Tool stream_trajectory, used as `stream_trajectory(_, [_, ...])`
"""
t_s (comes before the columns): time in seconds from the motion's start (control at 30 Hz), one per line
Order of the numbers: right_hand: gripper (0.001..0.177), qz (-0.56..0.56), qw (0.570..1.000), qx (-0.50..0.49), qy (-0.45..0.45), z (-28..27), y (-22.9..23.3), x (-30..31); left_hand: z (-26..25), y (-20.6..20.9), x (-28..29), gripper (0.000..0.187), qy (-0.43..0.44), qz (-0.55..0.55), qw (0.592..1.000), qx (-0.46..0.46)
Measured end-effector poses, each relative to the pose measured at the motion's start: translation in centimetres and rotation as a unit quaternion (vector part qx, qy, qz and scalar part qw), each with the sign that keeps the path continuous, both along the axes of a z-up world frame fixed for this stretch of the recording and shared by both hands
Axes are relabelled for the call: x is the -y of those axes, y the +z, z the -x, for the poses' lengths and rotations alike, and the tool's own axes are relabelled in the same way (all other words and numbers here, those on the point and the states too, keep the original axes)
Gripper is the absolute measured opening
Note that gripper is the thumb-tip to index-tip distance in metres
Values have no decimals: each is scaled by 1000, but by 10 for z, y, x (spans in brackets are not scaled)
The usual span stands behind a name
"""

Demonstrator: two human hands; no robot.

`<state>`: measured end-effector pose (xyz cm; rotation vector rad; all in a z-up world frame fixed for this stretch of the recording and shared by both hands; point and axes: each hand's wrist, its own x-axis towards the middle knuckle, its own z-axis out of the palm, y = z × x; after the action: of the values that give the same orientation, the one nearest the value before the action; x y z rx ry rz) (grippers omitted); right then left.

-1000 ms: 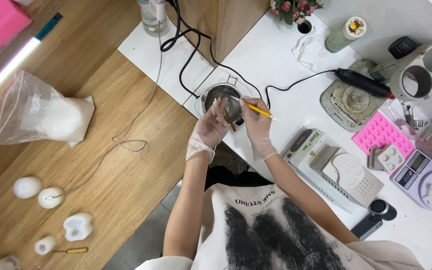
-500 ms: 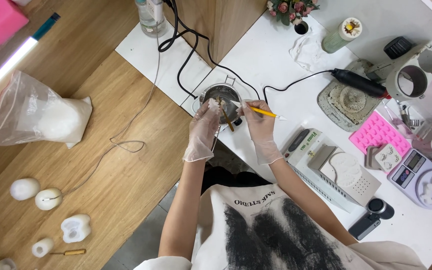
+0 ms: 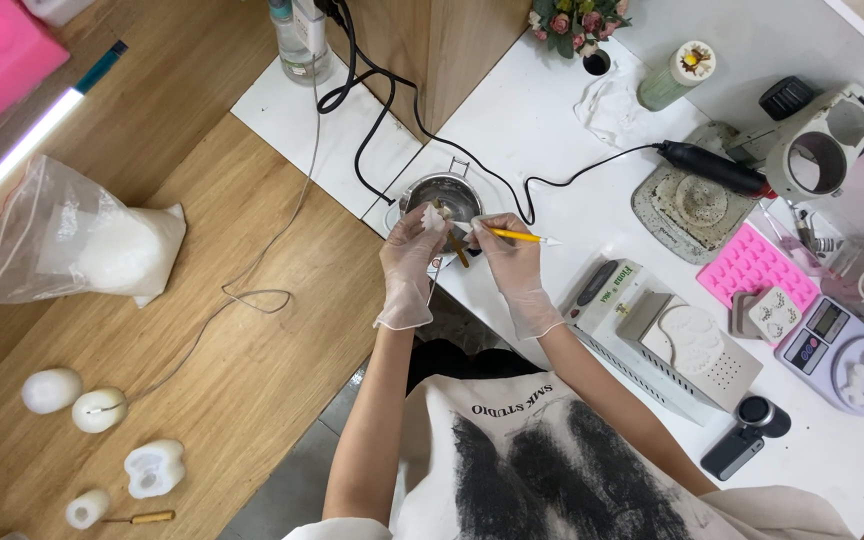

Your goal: Melting and stirring wax in a small pot on a heating plate as part of candle making.

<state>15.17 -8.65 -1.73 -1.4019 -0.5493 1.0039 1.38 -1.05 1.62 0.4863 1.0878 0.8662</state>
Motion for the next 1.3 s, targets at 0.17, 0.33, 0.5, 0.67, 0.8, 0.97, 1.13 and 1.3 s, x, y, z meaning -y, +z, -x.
stream_trajectory(0.17, [10,-16,1000,3,-19,-3,-1,2,3,-15,-2,30,-11,-29,999,-23])
stream_trajectory(0.33, [10,10,998,57,-14,1,7,2,0,-2,-8,20,-43,-85,993,-71])
stream_trajectory(0.5, [11,14,997,65,-30,8,10,1,-2,0,-21,21,-79,-96,987,-98])
stream_trajectory(0.67, [15,32,987,135,-81,8,22,9,0,7,-29,26,-119,-123,981,-89])
stream_trajectory(0.8, [31,45,988,-6,-149,-5,48,29,-10,40,-43,37,-206,-48,953,-217])
stream_trajectory(0.97, [55,180,935,145,-269,-38,55,129,-8,44,-57,36,-262,-109,940,-190])
stream_trajectory(1.13, [59,235,873,198,-379,-67,81,214,5,58,-92,41,-241,-176,934,-195])
stream_trajectory(1.3, [44,255,838,118,-468,-86,125,253,4,105,-75,30,-222,-138,932,-250])
